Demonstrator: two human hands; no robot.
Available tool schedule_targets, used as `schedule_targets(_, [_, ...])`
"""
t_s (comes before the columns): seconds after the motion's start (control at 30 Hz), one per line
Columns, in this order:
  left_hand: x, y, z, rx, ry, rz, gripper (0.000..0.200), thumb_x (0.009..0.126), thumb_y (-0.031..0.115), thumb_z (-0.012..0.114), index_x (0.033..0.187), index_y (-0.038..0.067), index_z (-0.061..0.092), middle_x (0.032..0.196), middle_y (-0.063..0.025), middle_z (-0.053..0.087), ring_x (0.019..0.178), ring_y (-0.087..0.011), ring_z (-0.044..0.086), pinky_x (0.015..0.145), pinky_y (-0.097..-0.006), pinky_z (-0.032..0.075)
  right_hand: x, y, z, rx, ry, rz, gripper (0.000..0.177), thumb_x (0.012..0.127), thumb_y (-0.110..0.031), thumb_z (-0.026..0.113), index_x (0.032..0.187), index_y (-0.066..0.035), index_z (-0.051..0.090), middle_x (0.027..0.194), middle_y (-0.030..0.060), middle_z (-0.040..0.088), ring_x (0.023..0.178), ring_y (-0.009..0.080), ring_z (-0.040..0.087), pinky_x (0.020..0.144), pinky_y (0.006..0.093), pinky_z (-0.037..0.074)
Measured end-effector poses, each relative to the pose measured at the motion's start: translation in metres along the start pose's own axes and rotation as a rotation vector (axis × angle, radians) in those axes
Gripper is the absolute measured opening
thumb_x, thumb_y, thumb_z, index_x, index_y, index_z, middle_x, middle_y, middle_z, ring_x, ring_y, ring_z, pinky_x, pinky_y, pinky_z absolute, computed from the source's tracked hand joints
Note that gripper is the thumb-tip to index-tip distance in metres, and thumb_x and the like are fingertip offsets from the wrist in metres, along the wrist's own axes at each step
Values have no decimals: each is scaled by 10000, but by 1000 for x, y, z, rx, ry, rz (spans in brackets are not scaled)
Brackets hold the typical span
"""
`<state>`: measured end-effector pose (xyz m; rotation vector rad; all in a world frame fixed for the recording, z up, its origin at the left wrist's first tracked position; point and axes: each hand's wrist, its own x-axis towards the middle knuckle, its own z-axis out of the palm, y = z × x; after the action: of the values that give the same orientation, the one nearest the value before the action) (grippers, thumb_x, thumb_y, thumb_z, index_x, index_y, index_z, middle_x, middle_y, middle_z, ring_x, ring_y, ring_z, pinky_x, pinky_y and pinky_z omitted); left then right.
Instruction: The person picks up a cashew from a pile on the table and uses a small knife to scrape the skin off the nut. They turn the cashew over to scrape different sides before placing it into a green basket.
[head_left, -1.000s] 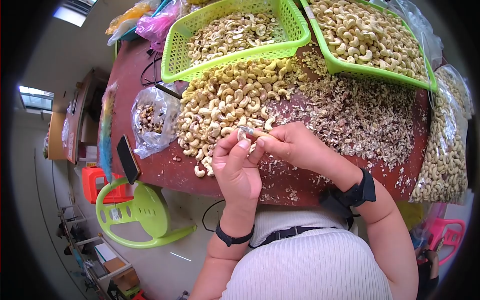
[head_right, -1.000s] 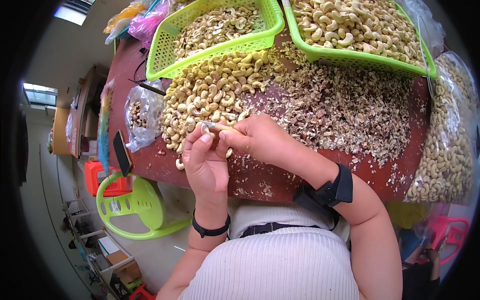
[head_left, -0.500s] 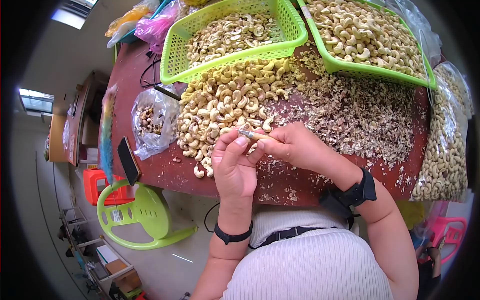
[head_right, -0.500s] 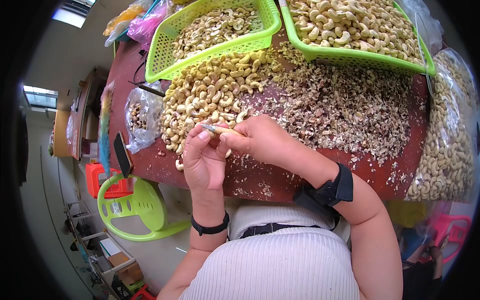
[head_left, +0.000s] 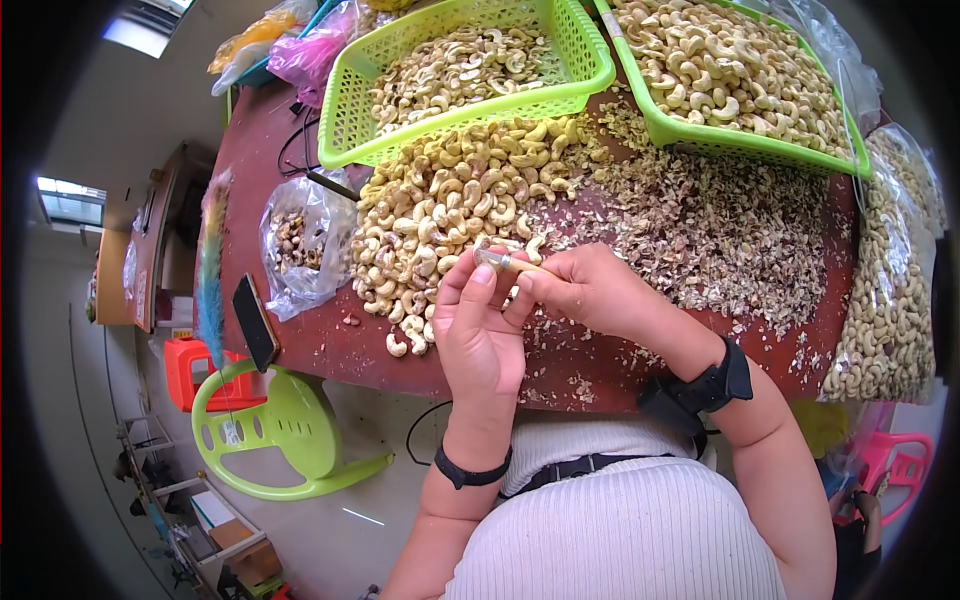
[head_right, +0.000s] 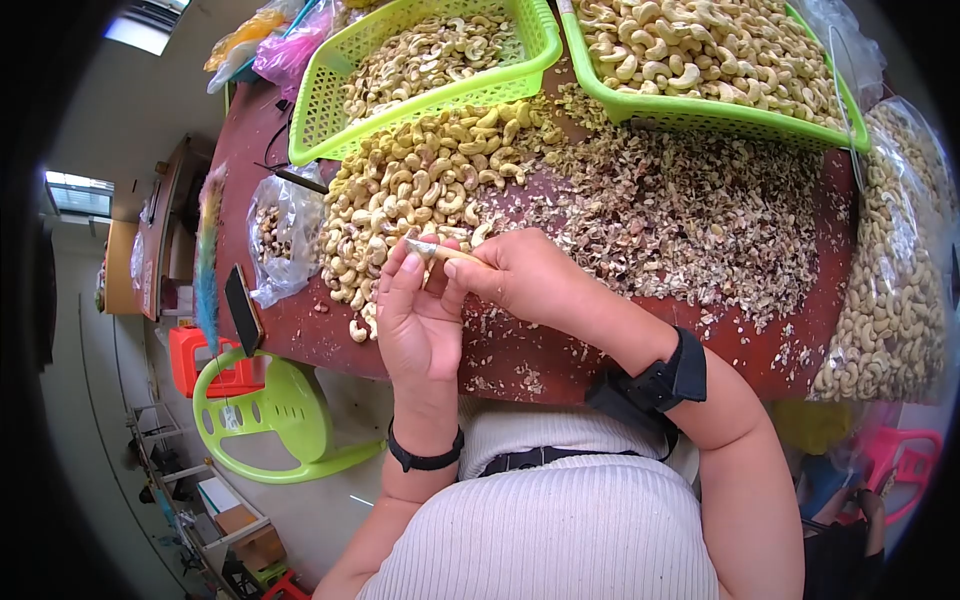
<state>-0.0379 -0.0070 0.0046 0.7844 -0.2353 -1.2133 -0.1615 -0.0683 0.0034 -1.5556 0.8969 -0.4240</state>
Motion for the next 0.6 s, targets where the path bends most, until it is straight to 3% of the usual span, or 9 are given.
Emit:
schedule_targets(0.2, [4, 9, -3, 21, -53, -37, 191, 785, -2, 505, 975, 14, 507, 914, -139, 577, 863, -263, 586, 676, -330, 549, -3, -6, 0, 5, -17, 24, 357, 802, -354, 528, 677, -32, 618, 502, 58, 516, 453, 100, 455, 440, 272, 366])
schedule_targets(0.3, [2, 8, -5, 43, -39, -22, 217, 757, -8, 505, 973, 11, 493, 938, -145, 566, 865, -270, 583, 691, -331, 543, -3, -7, 0, 15, -32, 44, 322, 832, -297, 520, 715, -12, 617, 505, -32, 444, 477, 31, 373, 417, 223, 303])
schedule_targets(0.4, [1, 3, -6, 31, -14, -7, 202, 746, -16, 502, 946, 9, 501, 932, -139, 569, 870, -274, 582, 696, -331, 542, -4, -7, 0, 2, -2, -5, 338, 828, -301, 524, 692, -2, 600, 503, -27, 449, 478, 35, 382, 419, 224, 311])
schedule_targets(0.5, [-1, 0, -5, 27, -16, 19, 180, 756, -21, 499, 933, 3, 509, 912, -135, 576, 865, -260, 586, 692, -319, 543, -1, -2, 1, -26, 29, -16, 369, 800, -362, 529, 669, -27, 613, 469, 55, 484, 428, 102, 428, 425, 274, 357])
schedule_targets(0.6, [-2, -3, -1, -8, -3, 30, 161, 773, -22, 502, 932, 1, 512, 898, -135, 582, 858, -241, 590, 680, -303, 546, 2, 3, 2, 9, 28, 15, 362, 804, -358, 528, 682, -29, 621, 456, 40, 468, 421, 91, 414, 414, 267, 348])
